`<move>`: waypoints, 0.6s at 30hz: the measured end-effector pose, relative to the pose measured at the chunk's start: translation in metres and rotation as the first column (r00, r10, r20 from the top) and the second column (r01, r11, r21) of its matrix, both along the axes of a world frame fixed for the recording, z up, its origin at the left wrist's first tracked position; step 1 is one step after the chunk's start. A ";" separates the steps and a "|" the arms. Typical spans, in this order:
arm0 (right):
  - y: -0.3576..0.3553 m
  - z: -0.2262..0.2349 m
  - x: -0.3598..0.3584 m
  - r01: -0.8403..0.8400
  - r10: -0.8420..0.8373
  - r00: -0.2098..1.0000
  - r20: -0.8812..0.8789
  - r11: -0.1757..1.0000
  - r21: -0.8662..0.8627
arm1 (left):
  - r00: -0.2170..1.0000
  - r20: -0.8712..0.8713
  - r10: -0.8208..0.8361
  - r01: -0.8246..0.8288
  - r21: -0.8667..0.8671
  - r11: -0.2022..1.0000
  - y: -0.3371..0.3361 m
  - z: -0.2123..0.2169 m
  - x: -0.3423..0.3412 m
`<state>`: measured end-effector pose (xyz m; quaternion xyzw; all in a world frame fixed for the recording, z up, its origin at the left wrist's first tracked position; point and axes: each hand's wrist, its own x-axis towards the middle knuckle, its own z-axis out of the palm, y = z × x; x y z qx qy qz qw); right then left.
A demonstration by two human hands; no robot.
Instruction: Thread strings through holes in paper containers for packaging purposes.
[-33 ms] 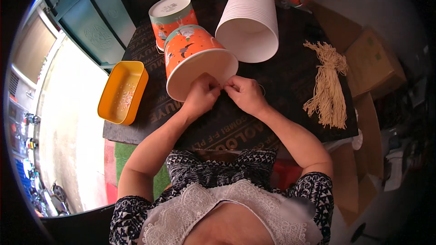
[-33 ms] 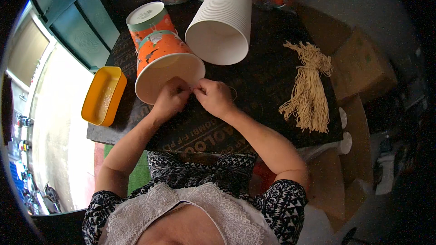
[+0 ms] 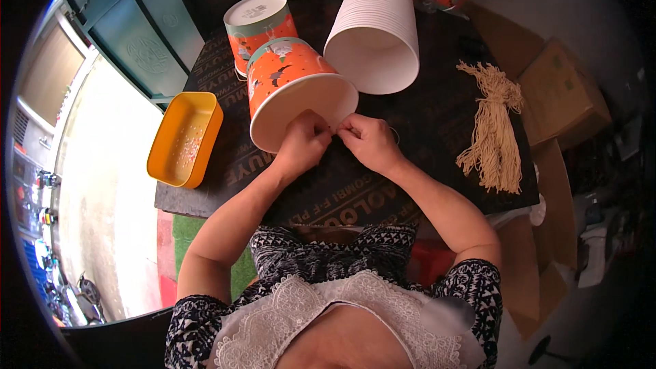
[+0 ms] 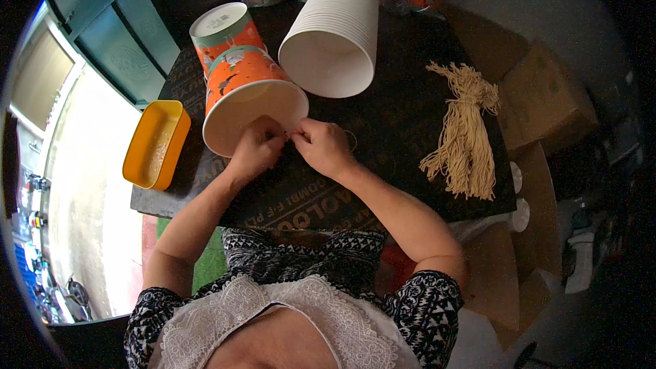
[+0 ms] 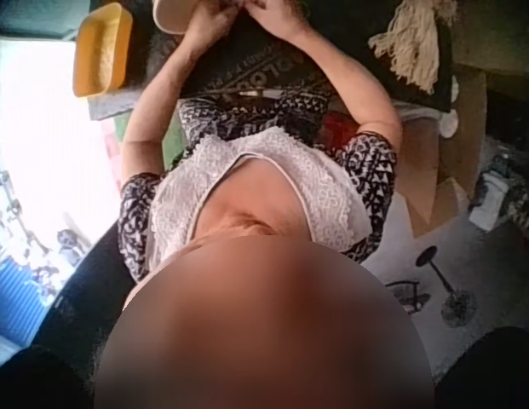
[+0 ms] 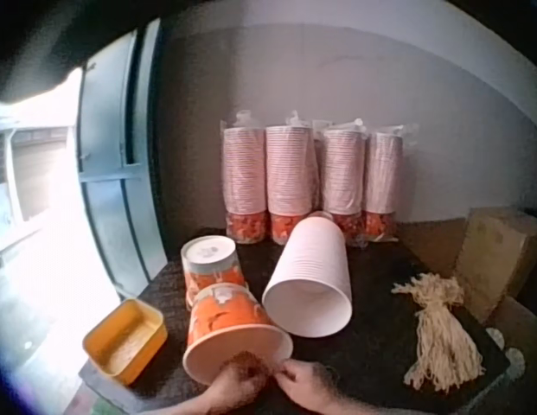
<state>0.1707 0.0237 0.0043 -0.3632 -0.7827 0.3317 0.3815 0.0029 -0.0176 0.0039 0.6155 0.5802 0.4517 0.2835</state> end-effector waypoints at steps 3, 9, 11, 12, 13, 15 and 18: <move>-0.004 0.006 0.000 0.008 -0.008 1.000 -0.006 1.000 0.019 | 1.000 -0.022 0.016 -0.017 -0.018 1.000 0.000 0.000 -0.002; -0.006 0.006 0.004 0.018 -0.025 0.997 0.073 0.995 0.097 | 0.993 -0.106 0.046 -0.039 0.067 0.997 -0.003 0.012 0.001; -0.007 0.006 0.005 0.009 -0.024 0.993 0.113 0.992 0.124 | 0.991 -0.118 0.066 -0.055 0.090 0.994 -0.005 0.013 0.001; -0.008 0.005 0.005 0.009 -0.023 0.993 0.113 0.992 0.124 | 0.988 -0.130 0.085 -0.070 0.112 0.991 -0.005 0.013 0.001; -0.008 0.003 0.006 0.000 -0.019 0.992 0.125 0.990 0.143 | 0.988 -0.130 0.085 -0.070 0.111 0.991 -0.005 0.014 0.001; -0.008 0.003 0.007 -0.008 -0.015 0.990 0.137 0.987 0.161 | 0.981 -0.162 0.109 -0.093 0.103 0.990 -0.005 0.015 0.001; -0.010 0.005 0.007 -0.012 -0.007 0.989 0.150 0.992 0.127 | 0.970 -0.184 0.156 -0.125 0.166 0.978 -0.005 0.009 0.002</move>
